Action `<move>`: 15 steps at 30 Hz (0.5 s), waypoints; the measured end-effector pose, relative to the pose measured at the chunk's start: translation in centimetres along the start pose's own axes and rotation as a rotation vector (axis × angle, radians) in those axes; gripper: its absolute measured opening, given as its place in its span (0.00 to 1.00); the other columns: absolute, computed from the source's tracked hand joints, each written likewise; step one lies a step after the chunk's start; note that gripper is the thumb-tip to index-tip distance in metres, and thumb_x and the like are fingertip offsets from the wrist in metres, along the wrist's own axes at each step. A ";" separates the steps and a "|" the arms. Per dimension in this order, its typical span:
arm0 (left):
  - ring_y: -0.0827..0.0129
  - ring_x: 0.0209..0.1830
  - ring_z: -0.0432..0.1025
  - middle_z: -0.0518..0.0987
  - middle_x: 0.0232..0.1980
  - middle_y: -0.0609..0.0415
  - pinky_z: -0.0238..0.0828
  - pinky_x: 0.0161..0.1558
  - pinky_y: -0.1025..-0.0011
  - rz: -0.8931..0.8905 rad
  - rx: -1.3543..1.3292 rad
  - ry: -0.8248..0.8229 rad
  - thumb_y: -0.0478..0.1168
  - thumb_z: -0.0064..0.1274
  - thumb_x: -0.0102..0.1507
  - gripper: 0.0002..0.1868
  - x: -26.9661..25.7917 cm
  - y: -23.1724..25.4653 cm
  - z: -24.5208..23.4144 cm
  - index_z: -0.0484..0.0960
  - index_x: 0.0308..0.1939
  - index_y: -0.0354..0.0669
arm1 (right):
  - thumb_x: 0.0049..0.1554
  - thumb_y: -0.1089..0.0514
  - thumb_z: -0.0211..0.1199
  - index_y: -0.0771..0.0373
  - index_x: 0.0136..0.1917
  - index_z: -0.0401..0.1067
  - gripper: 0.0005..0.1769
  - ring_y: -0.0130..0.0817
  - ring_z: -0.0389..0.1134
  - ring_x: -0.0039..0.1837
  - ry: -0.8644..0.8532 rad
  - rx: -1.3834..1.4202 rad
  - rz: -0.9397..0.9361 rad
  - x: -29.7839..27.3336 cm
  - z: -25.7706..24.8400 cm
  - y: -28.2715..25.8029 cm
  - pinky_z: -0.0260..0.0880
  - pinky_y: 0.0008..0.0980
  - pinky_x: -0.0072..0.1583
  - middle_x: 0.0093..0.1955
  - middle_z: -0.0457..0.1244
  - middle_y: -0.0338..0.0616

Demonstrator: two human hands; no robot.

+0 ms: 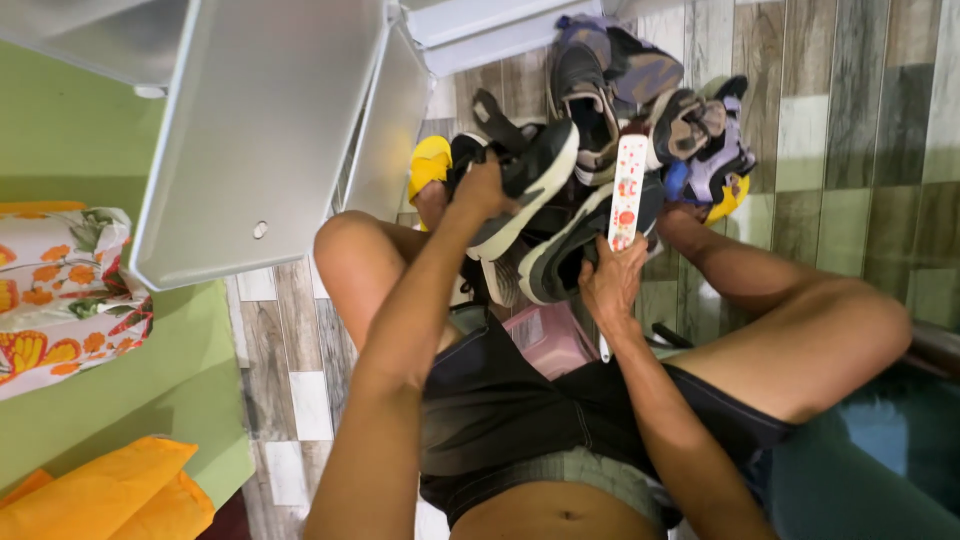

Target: Cleaning various shoes from a storage rack using a brush and cloth.

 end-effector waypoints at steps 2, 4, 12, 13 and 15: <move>0.46 0.60 0.74 0.79 0.58 0.37 0.72 0.60 0.57 -0.043 -0.099 -0.087 0.45 0.78 0.45 0.48 -0.8 0.6 -0.5 0.69 0.64 0.40 | 0.51 0.63 0.69 0.66 0.66 0.73 0.28 0.66 0.53 0.69 -0.006 0.024 0.015 0.1 -0.1 0.0 0.66 0.54 0.62 0.69 0.47 0.67; 0.47 0.58 0.75 0.80 0.57 0.40 0.73 0.59 0.57 0.005 -0.090 -0.047 0.42 0.73 0.48 0.38 -3.2 3.0 -1.8 0.75 0.61 0.43 | 0.52 0.63 0.68 0.66 0.67 0.72 0.29 0.66 0.53 0.69 -0.012 0.052 0.022 0.4 -0.2 0.0 0.65 0.54 0.62 0.69 0.47 0.67; 0.39 0.52 0.74 0.75 0.61 0.32 0.72 0.52 0.53 0.331 -0.252 0.160 0.36 0.61 0.53 0.27 -8.5 9.6 -0.5 0.78 0.57 0.36 | 0.48 0.69 0.68 0.64 0.69 0.73 0.34 0.67 0.52 0.71 0.239 0.092 -0.059 0.0 -3.2 -0.6 0.61 0.54 0.68 0.70 0.49 0.69; 0.38 0.54 0.73 0.74 0.62 0.30 0.71 0.54 0.53 0.336 -0.285 0.160 0.36 0.59 0.58 0.26 -8.3 9.2 1.2 0.75 0.59 0.34 | 0.49 0.70 0.68 0.65 0.69 0.74 0.33 0.66 0.53 0.71 0.221 0.121 -0.050 -0.1 -3.1 -0.6 0.61 0.53 0.69 0.70 0.50 0.68; 0.37 0.56 0.72 0.73 0.62 0.28 0.71 0.57 0.53 0.349 -0.324 0.164 0.37 0.57 0.62 0.25 -7.4 9.3 2.9 0.73 0.62 0.31 | 0.49 0.70 0.68 0.65 0.68 0.74 0.32 0.64 0.53 0.71 0.209 0.144 -0.045 0.5 -3.3 -0.4 0.61 0.53 0.70 0.70 0.51 0.67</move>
Point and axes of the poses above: each hand's wrist, its own x-axis towards the middle knuckle, its own z-axis out of the palm, y = z × x, the point moved 2 cm from there along x, towards the middle knuckle
